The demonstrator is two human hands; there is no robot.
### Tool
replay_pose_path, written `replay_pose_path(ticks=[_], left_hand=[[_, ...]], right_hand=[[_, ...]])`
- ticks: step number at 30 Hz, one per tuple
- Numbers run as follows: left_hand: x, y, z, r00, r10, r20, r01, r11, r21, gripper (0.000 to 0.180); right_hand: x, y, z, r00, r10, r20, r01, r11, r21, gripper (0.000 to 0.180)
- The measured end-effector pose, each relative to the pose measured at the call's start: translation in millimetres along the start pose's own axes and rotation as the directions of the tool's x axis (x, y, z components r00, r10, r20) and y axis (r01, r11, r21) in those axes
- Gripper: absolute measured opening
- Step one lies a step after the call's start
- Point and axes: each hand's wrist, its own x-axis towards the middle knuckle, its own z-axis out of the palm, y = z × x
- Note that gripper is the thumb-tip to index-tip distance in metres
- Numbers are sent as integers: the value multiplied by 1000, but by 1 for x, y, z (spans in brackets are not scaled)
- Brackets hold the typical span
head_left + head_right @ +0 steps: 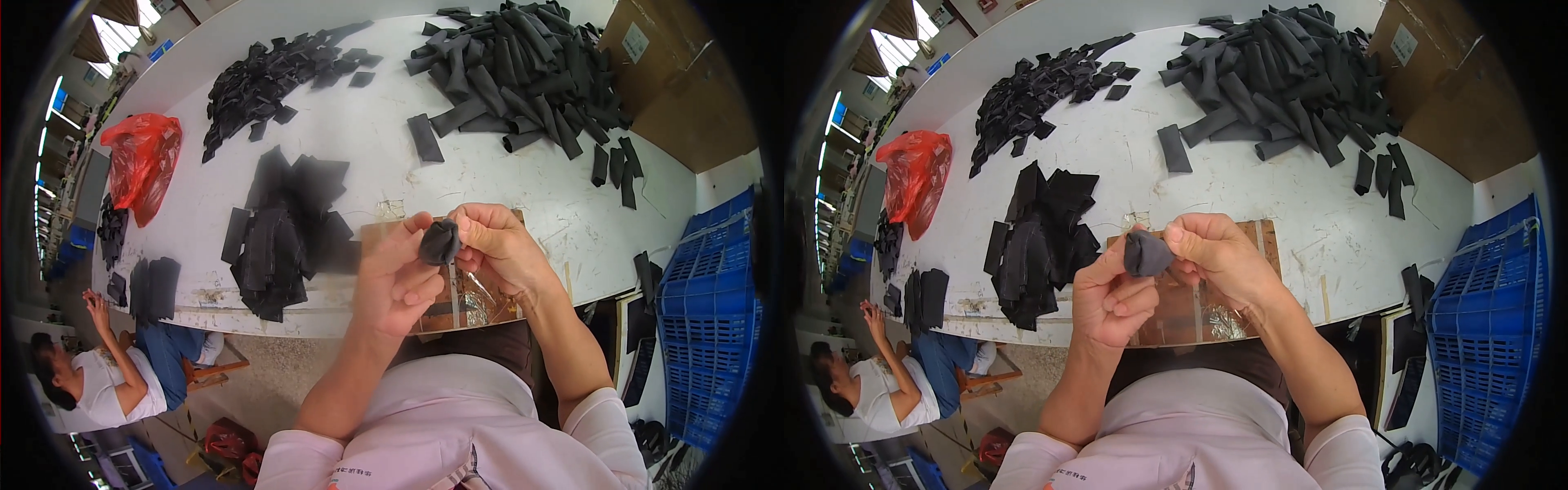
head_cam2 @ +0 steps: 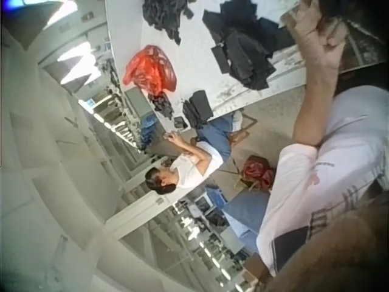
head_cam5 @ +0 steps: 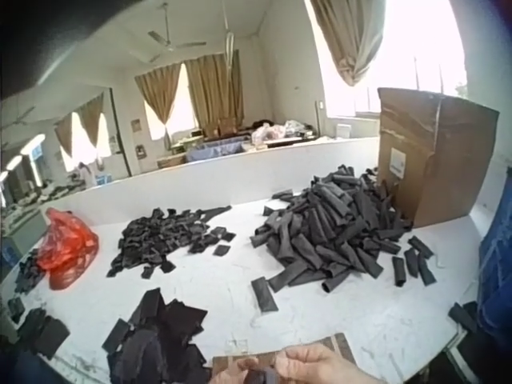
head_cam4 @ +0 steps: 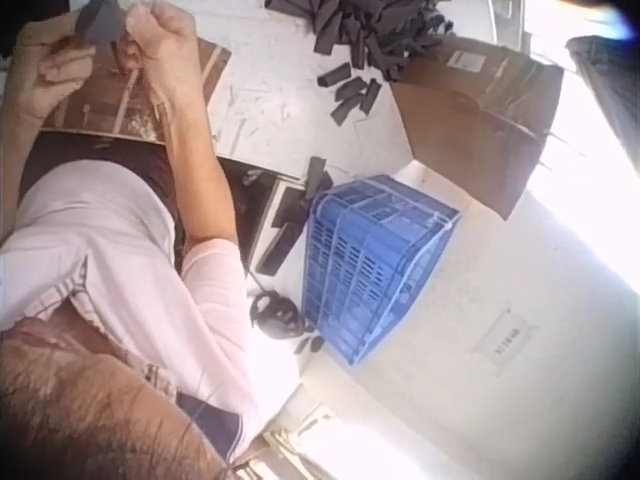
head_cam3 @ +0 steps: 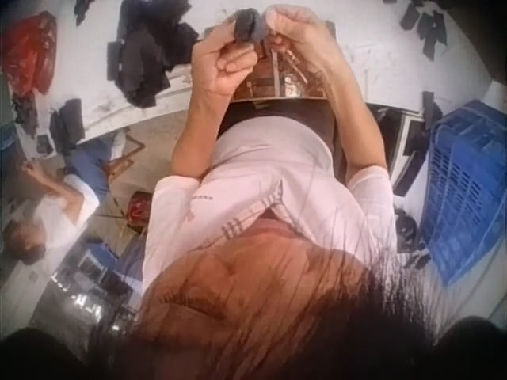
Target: Manually folding and inspecting black synthetic material components for footwear assembly at a factory workbench.
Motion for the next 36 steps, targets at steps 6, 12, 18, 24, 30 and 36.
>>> replay_pose_path(ticks=[6, 12, 18, 24, 30, 36], left_hand=[[-7, -10, 27, 988, 148, 52, -157, 908, 389, 25], [-2, 1, 6, 979, 130, -159, -97, 975, 200, 24], [-6, 4, -9, 999, -38, 32, 42, 991, -130, 22], [-6, -19, 22, 818, 563, 123, -341, 300, 891, 33], [-8, -4, 22, 790, 407, 458, -487, -37, 873, 12], [-14, -12, 13, 759, 588, 280, -544, 337, 769, 7]], right_hand=[[11, -10, -1, 988, -48, 145, 74, 981, -179, 26], [10, 7, -6, 996, 25, 83, -12, 988, -153, 28], [22, -1, -3, 990, 60, 129, -6, 924, -383, 28], [10, 14, -20, 996, -13, 92, 34, 972, -232, 31], [-5, -9, 0, 861, -487, 146, 440, 569, -695, 35], [-10, -25, 16, 794, -351, 496, 416, -281, -865, 28]])
